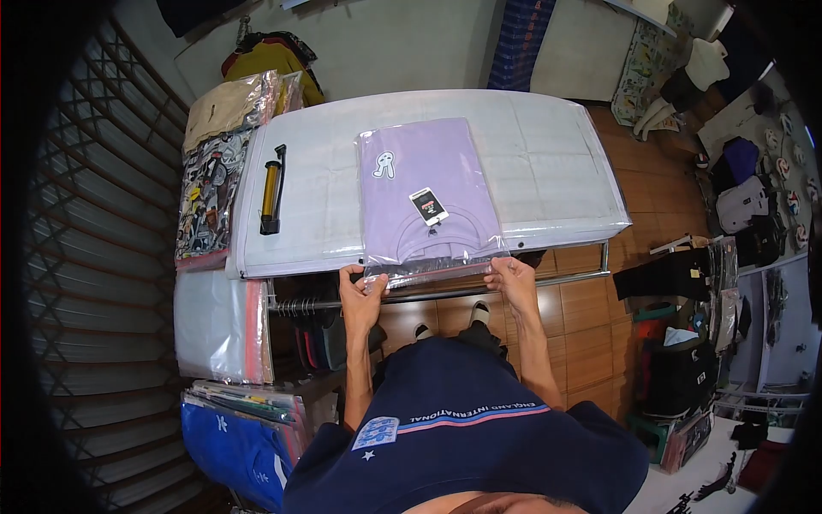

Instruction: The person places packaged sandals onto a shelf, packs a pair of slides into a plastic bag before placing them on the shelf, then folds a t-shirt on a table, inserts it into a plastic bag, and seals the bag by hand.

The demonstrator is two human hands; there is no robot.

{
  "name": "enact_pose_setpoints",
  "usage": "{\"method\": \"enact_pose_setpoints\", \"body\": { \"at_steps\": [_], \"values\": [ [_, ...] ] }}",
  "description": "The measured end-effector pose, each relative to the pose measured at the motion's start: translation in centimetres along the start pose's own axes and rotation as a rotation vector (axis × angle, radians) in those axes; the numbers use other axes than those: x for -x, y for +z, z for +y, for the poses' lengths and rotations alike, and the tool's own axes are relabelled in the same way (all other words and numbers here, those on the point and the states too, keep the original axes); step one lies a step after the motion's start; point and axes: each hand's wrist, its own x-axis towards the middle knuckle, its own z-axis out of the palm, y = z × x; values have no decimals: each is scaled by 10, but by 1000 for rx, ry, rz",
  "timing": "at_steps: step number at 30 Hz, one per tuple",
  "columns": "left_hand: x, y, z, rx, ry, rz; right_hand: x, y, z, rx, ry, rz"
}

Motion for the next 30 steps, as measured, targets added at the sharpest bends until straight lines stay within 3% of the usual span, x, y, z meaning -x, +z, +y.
{"method": "enact_pose_setpoints", "body": {
  "at_steps": [30],
  "values": [
    [7, 22, -20, 242, -36, 83, 2, 11, 12, -137, 38, 19]
  ]
}}
